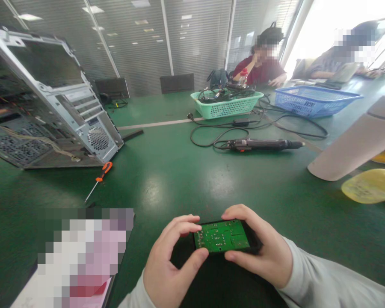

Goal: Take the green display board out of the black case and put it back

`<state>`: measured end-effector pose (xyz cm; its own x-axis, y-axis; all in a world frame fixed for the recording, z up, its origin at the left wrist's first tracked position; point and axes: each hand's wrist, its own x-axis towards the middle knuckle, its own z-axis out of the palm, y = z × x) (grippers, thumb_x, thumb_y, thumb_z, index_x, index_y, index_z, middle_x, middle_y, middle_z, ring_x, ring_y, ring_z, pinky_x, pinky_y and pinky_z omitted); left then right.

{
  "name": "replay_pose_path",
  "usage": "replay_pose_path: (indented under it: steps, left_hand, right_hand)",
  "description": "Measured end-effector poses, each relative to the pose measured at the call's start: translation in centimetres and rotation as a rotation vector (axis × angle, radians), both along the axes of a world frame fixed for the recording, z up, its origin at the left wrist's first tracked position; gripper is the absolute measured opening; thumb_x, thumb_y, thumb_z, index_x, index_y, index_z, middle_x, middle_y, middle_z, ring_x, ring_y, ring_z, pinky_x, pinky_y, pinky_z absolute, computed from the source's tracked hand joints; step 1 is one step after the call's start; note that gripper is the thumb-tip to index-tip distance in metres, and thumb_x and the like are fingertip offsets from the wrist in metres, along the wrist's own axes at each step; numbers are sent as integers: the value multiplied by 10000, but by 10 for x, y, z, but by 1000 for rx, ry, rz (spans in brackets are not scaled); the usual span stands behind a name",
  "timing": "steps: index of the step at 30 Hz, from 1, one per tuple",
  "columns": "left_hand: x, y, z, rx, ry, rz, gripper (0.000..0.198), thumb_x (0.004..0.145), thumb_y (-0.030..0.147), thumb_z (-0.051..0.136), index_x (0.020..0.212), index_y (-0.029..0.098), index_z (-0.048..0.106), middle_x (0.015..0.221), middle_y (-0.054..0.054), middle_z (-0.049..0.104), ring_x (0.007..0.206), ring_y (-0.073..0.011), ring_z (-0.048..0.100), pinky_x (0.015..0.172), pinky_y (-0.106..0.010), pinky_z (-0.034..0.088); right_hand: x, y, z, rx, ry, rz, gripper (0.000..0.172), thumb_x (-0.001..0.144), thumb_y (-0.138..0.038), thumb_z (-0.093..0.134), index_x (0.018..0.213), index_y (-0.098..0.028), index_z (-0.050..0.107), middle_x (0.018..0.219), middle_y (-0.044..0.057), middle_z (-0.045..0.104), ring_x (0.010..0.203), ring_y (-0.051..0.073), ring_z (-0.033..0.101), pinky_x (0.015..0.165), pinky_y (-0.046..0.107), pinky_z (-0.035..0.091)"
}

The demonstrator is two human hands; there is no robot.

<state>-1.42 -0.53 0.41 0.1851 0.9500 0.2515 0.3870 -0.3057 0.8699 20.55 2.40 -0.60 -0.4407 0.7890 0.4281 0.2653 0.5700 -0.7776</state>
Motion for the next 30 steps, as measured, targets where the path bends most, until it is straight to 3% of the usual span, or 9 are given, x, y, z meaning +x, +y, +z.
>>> replay_pose_path:
  steps: [6,10,13,17,20,23,25,27,30]
  left_hand:
    - [-2,-5,2,37,-85,-59,277,907,192,566,1140,339,539,1143,3,638,1121,-200,589,936,-308,469]
    - [-1,-10,3,18,-135,-33,234,921,205,535,1124,319,532,1064,9,638,1010,-183,622,871,-277,492]
    - [0,-9,5,40,-94,10,222,898,213,562,1097,313,555,1002,13,641,919,-178,628,796,-268,501]
    - [2,-5,5,171,15,-46,400,809,327,649,1196,267,566,931,-29,649,815,-215,616,729,-332,493]
    - [5,-3,3,255,80,-92,309,744,364,661,1017,225,628,820,-37,643,719,-224,581,669,-355,465]
    - [8,-5,4,212,100,-90,217,752,318,624,942,212,626,798,-40,637,705,-227,567,648,-350,442]
    - [10,-6,7,136,48,-14,173,780,282,587,925,209,648,799,-40,642,735,-232,577,674,-347,439]
    - [10,-6,9,9,-75,142,161,809,283,554,865,210,685,801,-40,667,791,-243,599,739,-347,440]
    - [6,1,8,-298,-418,377,214,801,358,588,787,194,724,778,-34,718,825,-254,627,749,-324,452]
  right_hand:
    - [-3,-5,7,6,-39,-39,421,792,-249,660,1158,-254,453,980,20,573,839,174,597,721,263,473]
    - [-3,-13,12,2,-65,-95,350,827,-234,545,1161,-268,444,983,18,610,839,177,620,682,241,494]
    - [-3,-19,15,39,-114,-163,312,854,-209,464,1158,-280,448,906,0,638,754,160,629,646,224,499]
    - [-3,-26,18,82,-159,-197,347,829,-202,445,1162,-299,451,942,-8,661,793,155,651,670,209,516]
    - [-5,-28,19,95,-185,-240,370,796,-215,471,1153,-311,468,1006,-9,670,873,169,658,735,225,519]
    - [-9,-29,22,27,-164,-237,333,802,-222,471,1120,-319,499,1012,-19,682,882,166,663,714,220,516]
    - [-11,-29,25,-43,-122,-208,343,815,-219,453,1138,-320,503,1021,-22,687,867,160,668,693,217,515]
    - [-11,-30,28,-121,-101,-196,391,819,-232,452,1199,-314,494,1021,-12,691,848,168,670,640,225,507]
    - [-7,-31,31,-260,-112,-230,412,809,-299,518,1221,-282,533,998,17,692,856,207,657,595,258,484]
